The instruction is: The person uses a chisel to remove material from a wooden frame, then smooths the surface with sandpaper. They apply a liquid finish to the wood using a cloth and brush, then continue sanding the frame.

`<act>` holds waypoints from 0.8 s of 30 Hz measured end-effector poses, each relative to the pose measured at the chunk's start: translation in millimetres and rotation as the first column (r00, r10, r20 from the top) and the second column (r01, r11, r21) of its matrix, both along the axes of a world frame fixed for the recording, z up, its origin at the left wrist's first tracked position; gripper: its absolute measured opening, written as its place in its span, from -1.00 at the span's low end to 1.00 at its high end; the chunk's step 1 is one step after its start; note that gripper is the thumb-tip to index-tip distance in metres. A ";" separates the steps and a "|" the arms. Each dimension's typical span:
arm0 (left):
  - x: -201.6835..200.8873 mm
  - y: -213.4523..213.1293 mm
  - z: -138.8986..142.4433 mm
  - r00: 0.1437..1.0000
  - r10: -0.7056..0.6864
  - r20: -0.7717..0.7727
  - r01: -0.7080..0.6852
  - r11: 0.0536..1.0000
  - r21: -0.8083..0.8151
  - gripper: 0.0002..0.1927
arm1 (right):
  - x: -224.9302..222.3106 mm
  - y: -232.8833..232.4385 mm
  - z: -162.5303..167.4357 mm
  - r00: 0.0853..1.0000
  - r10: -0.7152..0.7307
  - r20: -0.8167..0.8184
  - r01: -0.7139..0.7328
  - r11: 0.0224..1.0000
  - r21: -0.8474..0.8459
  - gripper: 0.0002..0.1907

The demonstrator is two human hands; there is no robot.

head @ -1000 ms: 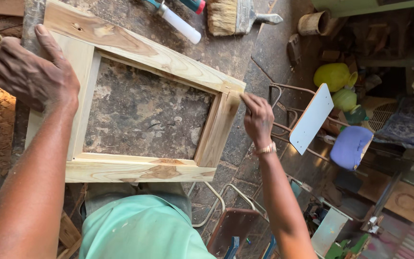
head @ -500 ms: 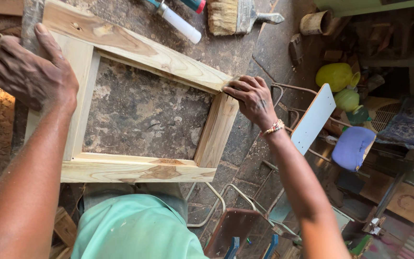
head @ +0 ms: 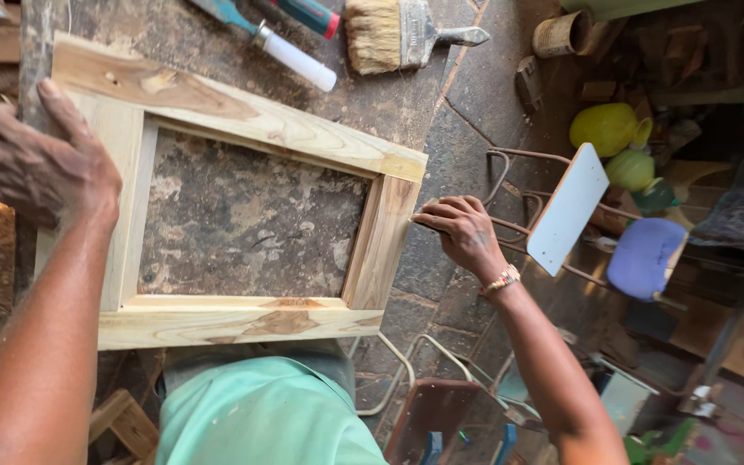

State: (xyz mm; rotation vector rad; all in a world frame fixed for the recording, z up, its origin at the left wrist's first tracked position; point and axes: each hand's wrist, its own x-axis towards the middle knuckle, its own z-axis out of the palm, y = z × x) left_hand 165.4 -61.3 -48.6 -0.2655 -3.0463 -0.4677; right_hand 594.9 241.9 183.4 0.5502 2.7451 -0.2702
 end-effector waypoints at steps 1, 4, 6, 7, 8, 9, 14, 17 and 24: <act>-0.2 -0.9 0.8 1.000 -0.002 0.014 0.002 1.000 0.001 -0.50 | 5.9 0.3 0.1 0.990 -0.117 -0.075 0.113 0.992 -0.052 -0.59; -0.8 -5.0 6.0 0.999 -0.018 0.046 0.018 1.000 0.004 -0.50 | 22.7 11.1 -7.7 0.739 -0.640 -0.210 0.440 0.695 -0.569 -0.63; -0.6 -7.0 12.8 0.999 -0.032 0.043 0.031 0.999 0.021 -0.50 | 31.9 22.9 -19.8 0.500 -0.855 -0.139 0.456 0.397 -0.797 -0.63; -0.2 -7.2 17.3 0.998 -0.038 0.048 0.037 0.999 0.020 -0.49 | 36.5 28.4 -26.4 0.417 -0.902 -0.109 0.457 0.312 -0.833 -0.64; 0.2 -7.1 22.4 0.998 -0.046 0.051 0.045 0.999 0.017 -0.47 | 40.5 33.6 -33.7 0.329 -0.942 -0.071 0.450 0.222 -0.865 -0.65; 0.4 -5.6 27.7 0.997 -0.057 0.054 0.056 0.998 0.012 -0.46 | 43.0 39.0 -41.8 0.306 -0.951 -0.049 0.425 0.182 -0.887 -0.64; 0.6 9.6 50.2 0.995 0.010 0.097 -0.014 0.999 0.037 -0.41 | 45.8 58.4 -78.3 0.309 -0.951 0.020 0.351 0.094 -0.932 -0.65; 0.1 15.9 51.7 0.998 0.037 0.057 -0.037 0.999 0.011 -0.43 | 47.1 57.5 -89.5 0.371 -0.928 0.041 0.339 0.094 -0.936 -0.69; -7.1 1.9 25.5 0.974 -0.102 -0.202 0.139 0.975 0.175 -0.53 | 68.4 24.8 -73.9 0.375 -0.914 0.154 0.325 -0.026 -0.945 -0.65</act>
